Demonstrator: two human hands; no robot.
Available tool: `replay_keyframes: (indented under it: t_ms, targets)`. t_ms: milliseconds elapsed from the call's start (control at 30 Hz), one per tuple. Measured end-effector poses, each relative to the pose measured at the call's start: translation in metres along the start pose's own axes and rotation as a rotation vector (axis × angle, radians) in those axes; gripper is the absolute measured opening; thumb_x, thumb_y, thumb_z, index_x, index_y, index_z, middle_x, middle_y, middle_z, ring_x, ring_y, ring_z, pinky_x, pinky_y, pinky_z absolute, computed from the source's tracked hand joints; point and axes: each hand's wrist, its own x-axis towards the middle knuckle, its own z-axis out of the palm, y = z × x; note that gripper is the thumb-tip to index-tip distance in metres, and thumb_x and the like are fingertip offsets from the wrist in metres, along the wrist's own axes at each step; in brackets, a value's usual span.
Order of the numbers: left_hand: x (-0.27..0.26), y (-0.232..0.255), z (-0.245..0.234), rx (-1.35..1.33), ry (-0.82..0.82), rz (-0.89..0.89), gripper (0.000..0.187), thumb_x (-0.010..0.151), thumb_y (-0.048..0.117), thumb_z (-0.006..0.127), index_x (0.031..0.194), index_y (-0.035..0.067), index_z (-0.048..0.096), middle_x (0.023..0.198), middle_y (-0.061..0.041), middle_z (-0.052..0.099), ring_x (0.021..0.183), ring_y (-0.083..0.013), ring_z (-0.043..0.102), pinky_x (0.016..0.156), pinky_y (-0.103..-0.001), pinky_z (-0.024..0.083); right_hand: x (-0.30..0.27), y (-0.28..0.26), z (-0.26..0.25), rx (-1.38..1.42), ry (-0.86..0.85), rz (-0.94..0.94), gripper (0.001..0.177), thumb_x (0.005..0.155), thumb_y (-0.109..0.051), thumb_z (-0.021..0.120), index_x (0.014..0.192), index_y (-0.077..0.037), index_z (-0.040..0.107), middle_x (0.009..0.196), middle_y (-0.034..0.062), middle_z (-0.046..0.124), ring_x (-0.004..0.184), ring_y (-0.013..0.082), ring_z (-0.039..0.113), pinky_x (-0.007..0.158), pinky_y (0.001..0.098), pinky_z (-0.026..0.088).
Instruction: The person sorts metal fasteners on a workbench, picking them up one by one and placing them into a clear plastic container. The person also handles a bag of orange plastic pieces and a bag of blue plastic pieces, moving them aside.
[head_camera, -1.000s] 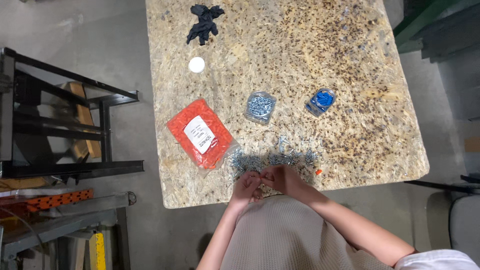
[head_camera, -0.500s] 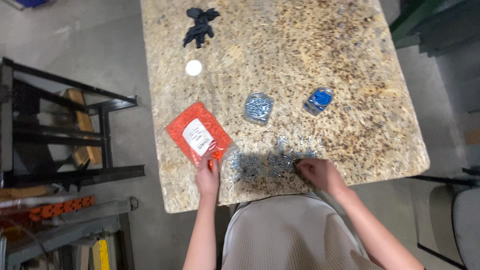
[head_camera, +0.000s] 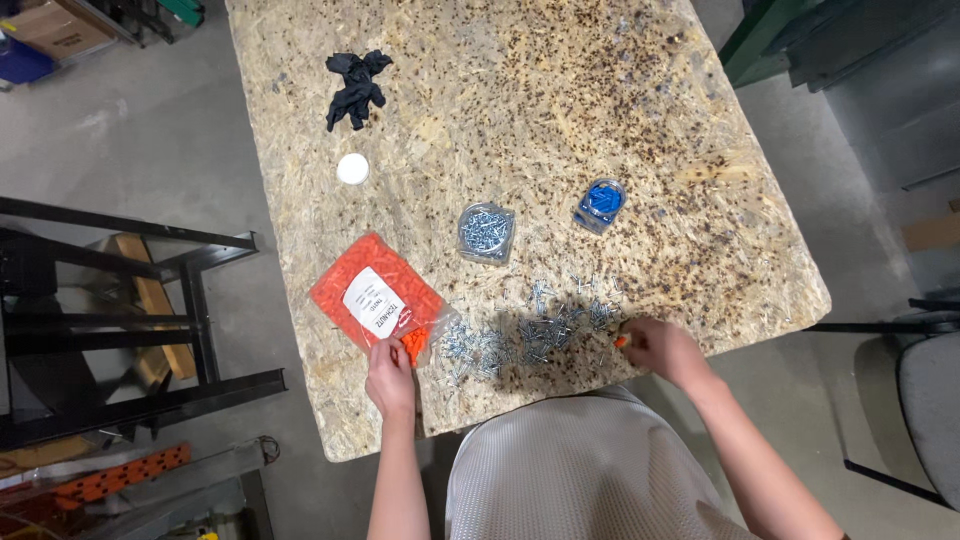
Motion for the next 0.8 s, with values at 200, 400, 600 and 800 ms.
replay_keyframes:
  t_ms: [200, 400, 600, 800]
  targets:
    - [0.0, 0.003, -0.019, 0.031, -0.052, -0.138, 0.032, 0.091, 0.052, 0.07, 0.112, 0.039, 0.05, 0.119, 0.016, 0.052, 0.1, -0.0234, 0.073, 0.092, -0.045, 0.06, 0.028, 0.024, 0.039, -0.018, -0.04, -0.061, 0.035, 0.081, -0.038, 0.073, 0.117, -0.035, 0.072, 0.111, -0.0009, 0.078, 0.106, 0.036, 0.072, 0.093, 0.0514, 0.058]
    - [0.002, 0.013, -0.034, -0.064, -0.137, -0.106, 0.016, 0.094, 0.041, 0.069, 0.107, 0.038, 0.059, 0.103, 0.006, 0.07, 0.103, -0.029, 0.072, 0.091, -0.049, 0.058, 0.044, 0.032, 0.043, -0.048, 0.016, -0.078, 0.03, 0.089, -0.035, 0.069, 0.118, -0.031, 0.073, 0.113, 0.0028, 0.077, 0.103, 0.0375, 0.074, 0.09, 0.0506, 0.06]
    - [-0.008, 0.022, -0.041, -0.084, -0.018, -0.089, 0.003, 0.093, 0.034, 0.064, 0.093, 0.036, 0.061, 0.088, 0.007, 0.069, 0.093, -0.0242, 0.073, 0.085, -0.046, 0.061, 0.037, 0.006, 0.019, -0.119, -0.016, -0.121, 0.031, 0.088, -0.037, 0.068, 0.117, -0.031, 0.074, 0.115, 0.001, 0.077, 0.106, 0.0332, 0.074, 0.093, 0.0479, 0.06]
    - [-0.045, 0.042, -0.063, -0.151, -0.072, -0.095, 0.01, 0.097, 0.037, 0.056, 0.104, 0.035, 0.062, 0.104, 0.005, 0.068, 0.099, -0.0246, 0.072, 0.086, -0.047, 0.061, 0.044, -0.004, 0.032, -0.131, 0.036, -0.118, 0.031, 0.091, -0.041, 0.062, 0.116, -0.028, 0.075, 0.111, 0.0018, 0.077, 0.102, 0.0315, 0.075, 0.087, 0.0482, 0.061]
